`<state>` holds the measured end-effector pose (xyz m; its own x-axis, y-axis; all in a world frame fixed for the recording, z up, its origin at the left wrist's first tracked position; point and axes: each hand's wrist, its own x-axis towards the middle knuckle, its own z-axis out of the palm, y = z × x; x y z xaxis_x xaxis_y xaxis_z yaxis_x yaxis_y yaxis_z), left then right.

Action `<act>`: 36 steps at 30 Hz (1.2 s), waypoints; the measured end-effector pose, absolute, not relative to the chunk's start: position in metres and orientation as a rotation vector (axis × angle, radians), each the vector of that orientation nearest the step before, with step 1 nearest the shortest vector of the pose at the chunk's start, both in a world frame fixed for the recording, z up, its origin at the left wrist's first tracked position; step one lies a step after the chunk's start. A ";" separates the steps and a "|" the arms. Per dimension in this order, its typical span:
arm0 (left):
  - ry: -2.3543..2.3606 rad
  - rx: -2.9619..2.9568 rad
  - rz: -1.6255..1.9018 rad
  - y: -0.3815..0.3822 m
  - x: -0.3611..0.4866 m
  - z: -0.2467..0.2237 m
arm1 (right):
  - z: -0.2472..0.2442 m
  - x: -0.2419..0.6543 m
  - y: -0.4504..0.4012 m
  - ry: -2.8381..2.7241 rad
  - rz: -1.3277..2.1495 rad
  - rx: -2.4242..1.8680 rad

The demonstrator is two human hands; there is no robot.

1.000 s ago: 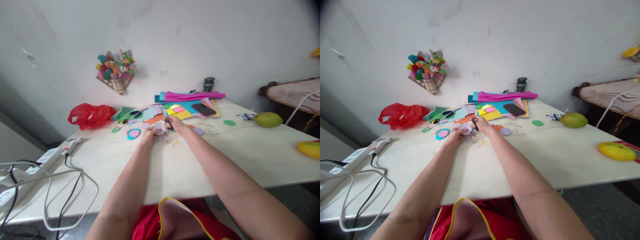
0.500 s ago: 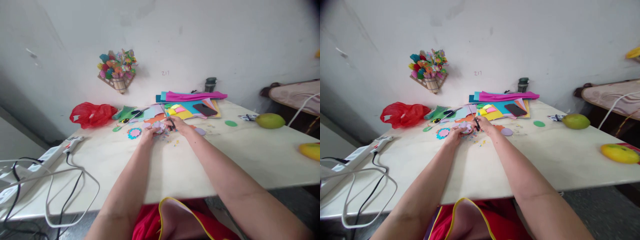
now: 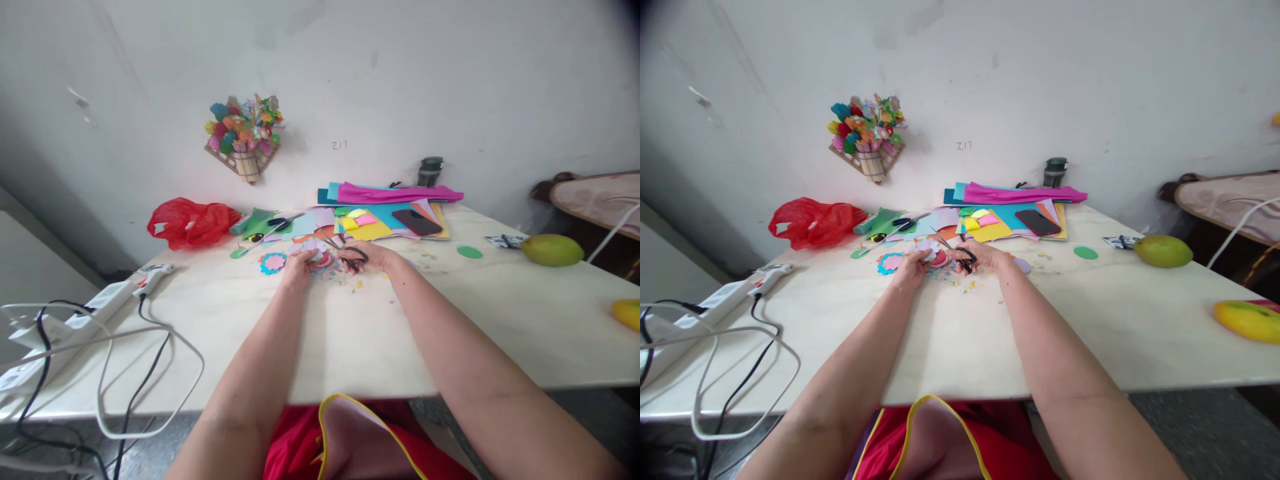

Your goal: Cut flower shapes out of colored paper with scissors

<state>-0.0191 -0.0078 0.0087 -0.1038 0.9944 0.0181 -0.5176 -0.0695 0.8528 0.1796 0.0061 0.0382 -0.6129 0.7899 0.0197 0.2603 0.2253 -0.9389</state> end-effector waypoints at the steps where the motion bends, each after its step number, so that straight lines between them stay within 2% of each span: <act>1: 0.836 0.775 1.527 -0.008 -0.019 0.009 | 0.039 0.180 0.005 -2.014 1.399 -0.960; 36: 0.827 0.709 1.527 -0.009 -0.017 0.011 | 0.042 0.165 -0.004 -1.990 1.451 -1.009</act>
